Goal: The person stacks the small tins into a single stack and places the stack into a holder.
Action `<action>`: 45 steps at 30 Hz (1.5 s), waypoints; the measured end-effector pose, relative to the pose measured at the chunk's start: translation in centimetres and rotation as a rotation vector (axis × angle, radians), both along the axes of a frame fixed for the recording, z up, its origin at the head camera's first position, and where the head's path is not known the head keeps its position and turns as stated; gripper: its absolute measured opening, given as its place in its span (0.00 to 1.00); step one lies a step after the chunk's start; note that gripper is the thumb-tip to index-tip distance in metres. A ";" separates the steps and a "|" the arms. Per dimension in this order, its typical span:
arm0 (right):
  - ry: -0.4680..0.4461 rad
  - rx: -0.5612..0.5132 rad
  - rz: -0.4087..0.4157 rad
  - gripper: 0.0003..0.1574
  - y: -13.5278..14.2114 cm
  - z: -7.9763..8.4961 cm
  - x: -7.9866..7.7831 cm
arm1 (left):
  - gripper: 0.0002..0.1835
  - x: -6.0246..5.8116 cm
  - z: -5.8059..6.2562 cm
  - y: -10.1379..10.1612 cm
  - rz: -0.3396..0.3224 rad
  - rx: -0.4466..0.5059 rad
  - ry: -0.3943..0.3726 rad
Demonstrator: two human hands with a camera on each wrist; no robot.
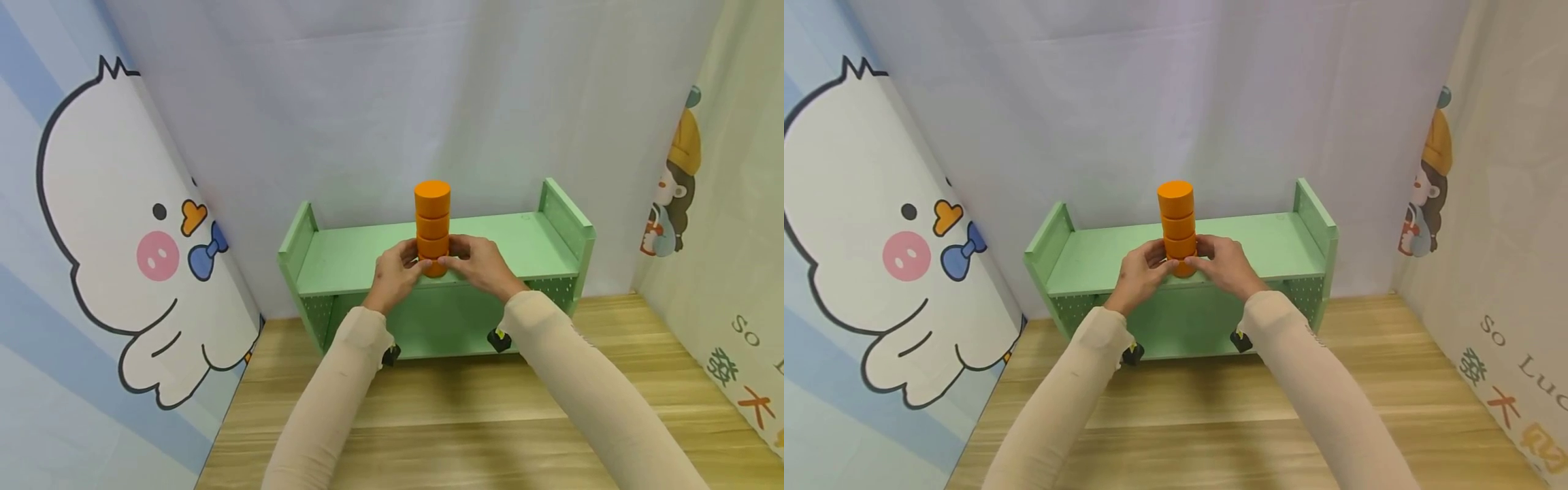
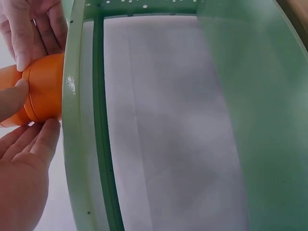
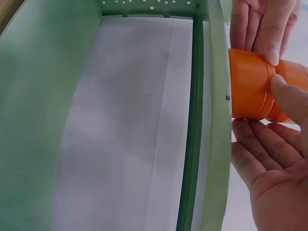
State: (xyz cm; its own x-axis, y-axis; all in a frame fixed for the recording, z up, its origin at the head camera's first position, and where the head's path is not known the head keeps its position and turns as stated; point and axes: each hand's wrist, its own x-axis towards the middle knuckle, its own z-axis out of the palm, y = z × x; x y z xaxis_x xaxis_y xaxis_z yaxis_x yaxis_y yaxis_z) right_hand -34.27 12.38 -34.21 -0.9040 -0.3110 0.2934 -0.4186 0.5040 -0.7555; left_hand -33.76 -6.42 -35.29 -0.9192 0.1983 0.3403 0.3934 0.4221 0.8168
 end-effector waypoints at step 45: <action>-0.009 0.311 -0.066 0.45 0.5 0.6 0.9 | 0.35 1.1 0.3 -1.6 0.055 -0.296 -0.004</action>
